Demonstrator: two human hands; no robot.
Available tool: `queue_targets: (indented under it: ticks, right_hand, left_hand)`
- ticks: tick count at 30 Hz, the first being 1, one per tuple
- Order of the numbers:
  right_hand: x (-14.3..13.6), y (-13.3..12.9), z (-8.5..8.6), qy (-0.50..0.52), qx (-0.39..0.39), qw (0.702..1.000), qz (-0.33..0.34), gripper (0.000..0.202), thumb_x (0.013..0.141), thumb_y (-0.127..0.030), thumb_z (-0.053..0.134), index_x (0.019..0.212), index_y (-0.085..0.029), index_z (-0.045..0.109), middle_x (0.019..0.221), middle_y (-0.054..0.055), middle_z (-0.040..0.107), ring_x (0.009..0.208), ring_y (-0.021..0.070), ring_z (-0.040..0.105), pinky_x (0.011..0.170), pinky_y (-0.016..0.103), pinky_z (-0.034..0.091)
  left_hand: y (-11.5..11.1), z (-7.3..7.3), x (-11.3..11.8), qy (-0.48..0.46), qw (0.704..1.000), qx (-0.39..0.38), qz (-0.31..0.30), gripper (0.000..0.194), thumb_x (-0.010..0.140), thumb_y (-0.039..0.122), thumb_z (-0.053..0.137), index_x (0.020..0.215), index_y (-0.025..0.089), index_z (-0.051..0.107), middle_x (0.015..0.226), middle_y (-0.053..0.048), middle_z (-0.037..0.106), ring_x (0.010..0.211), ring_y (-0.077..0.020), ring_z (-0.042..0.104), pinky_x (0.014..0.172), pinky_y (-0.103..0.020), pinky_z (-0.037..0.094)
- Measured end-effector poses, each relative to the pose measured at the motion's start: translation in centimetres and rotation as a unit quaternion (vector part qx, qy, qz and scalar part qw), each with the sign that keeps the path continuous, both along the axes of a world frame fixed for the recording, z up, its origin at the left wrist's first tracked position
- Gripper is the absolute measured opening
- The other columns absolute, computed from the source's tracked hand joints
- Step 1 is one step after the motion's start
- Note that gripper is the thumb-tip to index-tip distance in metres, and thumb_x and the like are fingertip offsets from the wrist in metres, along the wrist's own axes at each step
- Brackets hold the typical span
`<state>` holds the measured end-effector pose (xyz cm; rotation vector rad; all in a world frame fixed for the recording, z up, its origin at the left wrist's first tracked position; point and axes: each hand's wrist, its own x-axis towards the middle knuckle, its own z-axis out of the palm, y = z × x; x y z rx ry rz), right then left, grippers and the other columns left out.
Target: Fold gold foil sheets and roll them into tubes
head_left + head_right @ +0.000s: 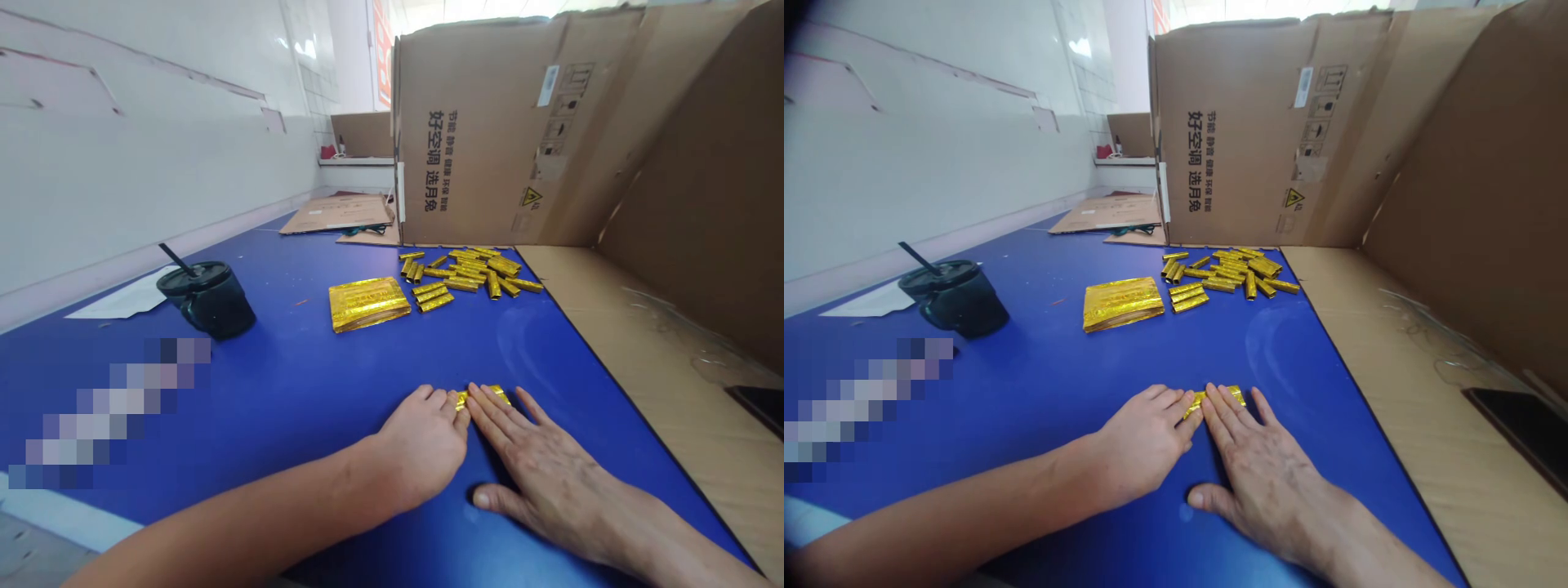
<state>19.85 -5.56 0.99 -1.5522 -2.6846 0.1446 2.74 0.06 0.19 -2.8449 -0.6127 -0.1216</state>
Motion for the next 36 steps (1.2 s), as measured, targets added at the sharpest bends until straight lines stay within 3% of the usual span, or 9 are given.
queue_targets:
  ticks: [4, 11, 19, 23, 30, 36]
  right_hand:
    - [0.7, 0.3, 0.3, -0.026, -0.018, 0.999, -0.022, 0.074, 0.078, -0.057, 0.036, 0.131, -0.008, 0.026, 0.135, 0.019, 0.025, 0.123, 0.0295, 0.024, 0.097, 0.054, 0.022]
    - [1.0, 0.4, 0.7, -0.036, -0.019, 0.999, -0.032, 0.071, 0.076, -0.053, 0.043, 0.130, -0.009, 0.030, 0.133, 0.018, 0.029, 0.121, 0.0302, 0.028, 0.096, 0.055, 0.023]
    - [2.3, 1.7, 0.2, -0.019, 0.035, 0.999, -0.026, 0.037, 0.083, -0.025, 0.040, 0.119, -0.025, 0.048, 0.126, 0.005, 0.046, 0.114, 0.0243, 0.042, 0.095, 0.055, 0.024]
    - [2.4, 2.3, -0.1, -0.008, 0.068, 0.997, -0.027, 0.029, 0.081, -0.022, 0.043, 0.105, -0.026, 0.058, 0.118, 0.004, 0.055, 0.109, 0.0240, 0.047, 0.093, 0.051, 0.029]
    - [2.0, 2.9, -0.2, 0.079, 0.089, 0.993, -0.020, 0.025, 0.084, -0.021, 0.040, 0.093, -0.021, 0.064, 0.099, 0.006, 0.061, 0.088, 0.0178, 0.054, 0.078, 0.031, 0.044]
    - [2.2, 3.3, -0.7, 0.106, 0.098, 0.989, -0.014, 0.026, 0.087, -0.023, 0.036, 0.092, -0.021, 0.061, 0.096, 0.006, 0.058, 0.084, 0.0174, 0.052, 0.075, 0.030, 0.044]
  left_hand:
    - [0.2, 0.1, -0.5, -0.004, 1.000, -0.018, -0.005, 0.032, 0.080, 0.026, 0.045, 0.105, 0.008, 0.052, 0.109, -0.014, 0.056, 0.100, -0.0239, 0.050, 0.081, -0.036, 0.036]
    - [0.6, 1.5, -1.6, 0.021, 0.997, -0.070, -0.021, 0.036, 0.080, 0.028, 0.047, 0.111, 0.009, 0.050, 0.115, -0.012, 0.053, 0.107, -0.0224, 0.047, 0.086, -0.034, 0.034]
    - [1.0, 1.1, -1.1, -0.023, 0.996, -0.082, -0.012, 0.021, 0.081, 0.028, 0.048, 0.089, 0.013, 0.060, 0.092, -0.007, 0.062, 0.088, -0.0195, 0.054, 0.078, -0.032, 0.038]
    - [1.2, 0.5, -0.3, -0.049, 0.997, -0.056, 0.001, 0.019, 0.079, 0.031, 0.052, 0.077, 0.014, 0.061, 0.078, -0.004, 0.061, 0.076, -0.0192, 0.053, 0.070, -0.031, 0.039]
    - [1.5, 0.0, 0.3, -0.074, 0.997, -0.021, 0.001, 0.012, 0.079, 0.019, 0.049, 0.071, 0.015, 0.057, 0.071, -0.002, 0.056, 0.067, -0.0176, 0.048, 0.062, -0.030, 0.038]
    - [1.5, -0.2, 0.3, -0.083, 0.996, -0.011, 0.013, 0.016, 0.082, 0.016, 0.042, 0.074, 0.014, 0.056, 0.073, -0.003, 0.054, 0.069, -0.0180, 0.046, 0.063, -0.031, 0.038]
